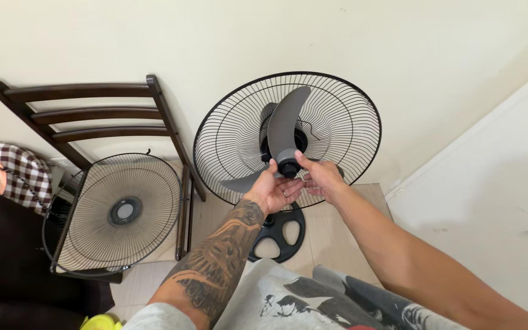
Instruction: The person disassembles a standing electric fan by removing the front grille, unscrewing the blade nut, detaching the fan blades, and removing the rear grille. The components are placed on a nearby chair.
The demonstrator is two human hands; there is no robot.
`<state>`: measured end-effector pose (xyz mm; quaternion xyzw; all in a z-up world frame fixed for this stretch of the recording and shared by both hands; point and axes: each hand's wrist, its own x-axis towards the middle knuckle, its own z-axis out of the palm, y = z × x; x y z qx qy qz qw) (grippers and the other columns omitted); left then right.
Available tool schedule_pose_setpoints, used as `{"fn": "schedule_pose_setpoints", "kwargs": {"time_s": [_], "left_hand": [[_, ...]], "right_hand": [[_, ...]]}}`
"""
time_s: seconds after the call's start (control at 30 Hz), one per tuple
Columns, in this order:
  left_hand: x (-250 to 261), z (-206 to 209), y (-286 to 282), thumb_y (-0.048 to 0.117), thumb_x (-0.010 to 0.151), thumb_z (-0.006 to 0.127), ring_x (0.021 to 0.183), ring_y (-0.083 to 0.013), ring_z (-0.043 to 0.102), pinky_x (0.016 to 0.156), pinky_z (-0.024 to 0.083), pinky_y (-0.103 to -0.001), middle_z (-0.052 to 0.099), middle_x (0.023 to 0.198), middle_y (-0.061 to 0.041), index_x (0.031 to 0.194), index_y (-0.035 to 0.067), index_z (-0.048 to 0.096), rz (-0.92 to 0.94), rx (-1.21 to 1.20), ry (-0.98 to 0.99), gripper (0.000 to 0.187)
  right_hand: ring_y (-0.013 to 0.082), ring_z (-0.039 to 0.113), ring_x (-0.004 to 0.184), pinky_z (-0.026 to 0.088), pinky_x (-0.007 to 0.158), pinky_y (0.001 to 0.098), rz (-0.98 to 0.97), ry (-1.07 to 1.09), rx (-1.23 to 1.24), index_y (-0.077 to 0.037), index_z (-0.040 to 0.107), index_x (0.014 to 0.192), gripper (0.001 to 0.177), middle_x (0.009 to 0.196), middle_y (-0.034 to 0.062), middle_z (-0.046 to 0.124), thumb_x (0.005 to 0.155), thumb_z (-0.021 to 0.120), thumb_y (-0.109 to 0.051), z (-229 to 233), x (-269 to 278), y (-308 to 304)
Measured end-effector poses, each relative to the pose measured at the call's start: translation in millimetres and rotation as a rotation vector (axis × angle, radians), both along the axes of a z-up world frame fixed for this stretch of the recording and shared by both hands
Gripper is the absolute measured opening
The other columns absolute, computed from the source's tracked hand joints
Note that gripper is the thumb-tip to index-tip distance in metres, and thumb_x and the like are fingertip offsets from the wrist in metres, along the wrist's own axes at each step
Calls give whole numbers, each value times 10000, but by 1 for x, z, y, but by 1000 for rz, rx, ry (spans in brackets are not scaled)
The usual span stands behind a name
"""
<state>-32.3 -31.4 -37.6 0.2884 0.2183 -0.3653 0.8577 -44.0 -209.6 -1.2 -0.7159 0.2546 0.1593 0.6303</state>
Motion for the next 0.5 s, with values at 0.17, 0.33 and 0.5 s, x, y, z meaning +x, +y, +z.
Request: {"fn": "schedule_pose_setpoints", "kwargs": {"time_s": [0.17,0.33,0.5], "left_hand": [[4,-16,0,622,1039,368,1220,-355,615,1031,471,-514,590,1329,-266,1395,-71,469,23,-91,-20,785],[12,-21,-1,481,1075,341,1172,-371,647,1033,497,-520,618,1304,-183,1340,73,509,74,-104,-42,515],[1,-22,2,404,1098,343,1161,-353,666,1025,529,-507,626,1290,-199,1328,32,510,55,-166,-44,469]], "right_hand": [[227,632,824,590,727,399,33,144,-105,-43,636,1068,404,930,53,643,761,806,-244,-3,-13,-7],[216,651,902,536,763,392,-15,33,72,-86,594,1086,472,968,60,644,832,792,-431,4,-3,-5],[201,643,897,537,789,385,71,1,131,-77,612,1081,443,959,54,661,834,804,-390,10,-2,4]]}}
